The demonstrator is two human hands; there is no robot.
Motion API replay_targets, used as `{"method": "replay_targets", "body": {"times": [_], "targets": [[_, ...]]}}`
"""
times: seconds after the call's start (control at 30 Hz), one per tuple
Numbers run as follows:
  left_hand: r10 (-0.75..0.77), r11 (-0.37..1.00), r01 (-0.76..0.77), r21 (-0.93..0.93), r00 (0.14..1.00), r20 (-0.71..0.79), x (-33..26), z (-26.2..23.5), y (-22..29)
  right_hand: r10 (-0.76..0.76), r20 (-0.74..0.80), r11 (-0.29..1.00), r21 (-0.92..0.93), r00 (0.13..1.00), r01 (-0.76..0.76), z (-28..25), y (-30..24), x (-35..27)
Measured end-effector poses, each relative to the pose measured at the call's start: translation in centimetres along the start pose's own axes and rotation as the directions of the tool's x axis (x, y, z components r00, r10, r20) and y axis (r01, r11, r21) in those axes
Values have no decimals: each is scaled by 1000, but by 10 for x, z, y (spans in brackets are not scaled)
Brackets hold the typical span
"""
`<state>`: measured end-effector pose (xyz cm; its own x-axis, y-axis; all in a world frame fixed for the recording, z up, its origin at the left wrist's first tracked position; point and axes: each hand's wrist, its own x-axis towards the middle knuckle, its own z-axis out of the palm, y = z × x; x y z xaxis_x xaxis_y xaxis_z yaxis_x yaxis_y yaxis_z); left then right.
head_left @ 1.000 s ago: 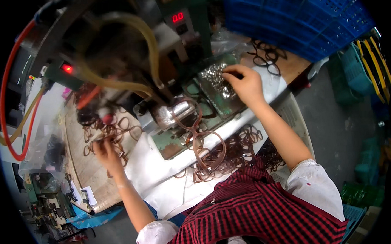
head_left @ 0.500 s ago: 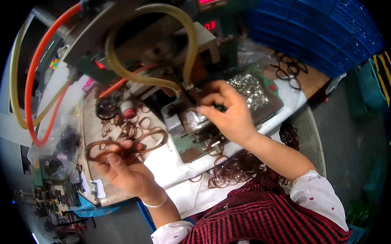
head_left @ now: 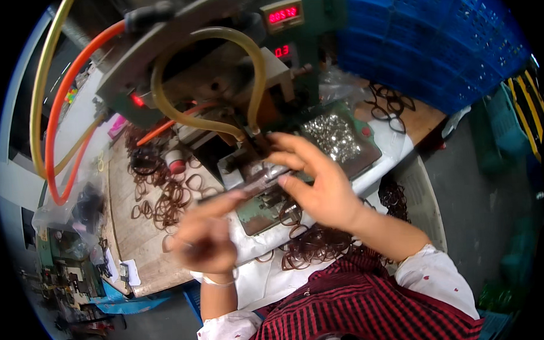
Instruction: The person inserts small metal components into brown plastic frames using a press machine. The person repeatedly picks frames and components, aligns them under the press, and collects the assembled units into a blue basket.
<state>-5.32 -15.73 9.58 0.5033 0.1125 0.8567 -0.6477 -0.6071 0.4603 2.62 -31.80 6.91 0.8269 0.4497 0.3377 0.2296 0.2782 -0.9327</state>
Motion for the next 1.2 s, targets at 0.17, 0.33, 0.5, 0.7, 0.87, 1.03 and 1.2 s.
{"method": "replay_targets", "body": {"times": [0.17, 0.33, 0.5, 0.7, 0.87, 1.03, 1.2], "targets": [[347, 840, -470, 272, 850, 396, -21, 27, -9, -46, -255, 978, -209, 966, -9, -70, 51, 28], [327, 851, -452, 267, 855, 403, -31, 34, -17, -296, -415, 772, -634, 860, -40, -119, 84, 16], [236, 906, -355, 232, 877, 418, -36, 35, -12, -189, 148, 371, -905, 971, 210, -74, 74, 12], [43, 973, -93, 212, 973, 227, -86, 26, -12, -205, 226, 186, -946, 952, 264, -65, 99, 33], [13, 922, 4, 386, 999, -42, -107, -51, -31, 253, 319, 579, -806, 913, 121, -87, 1, 4], [-327, 881, 438, 179, 837, -438, -78, -54, -57, -107, 189, 420, -881, 976, 216, -71, 81, -1], [-433, 850, 515, 110, 803, -410, -95, -70, -94, -81, 159, 393, -902, 984, 178, -60, 102, -2]]}}
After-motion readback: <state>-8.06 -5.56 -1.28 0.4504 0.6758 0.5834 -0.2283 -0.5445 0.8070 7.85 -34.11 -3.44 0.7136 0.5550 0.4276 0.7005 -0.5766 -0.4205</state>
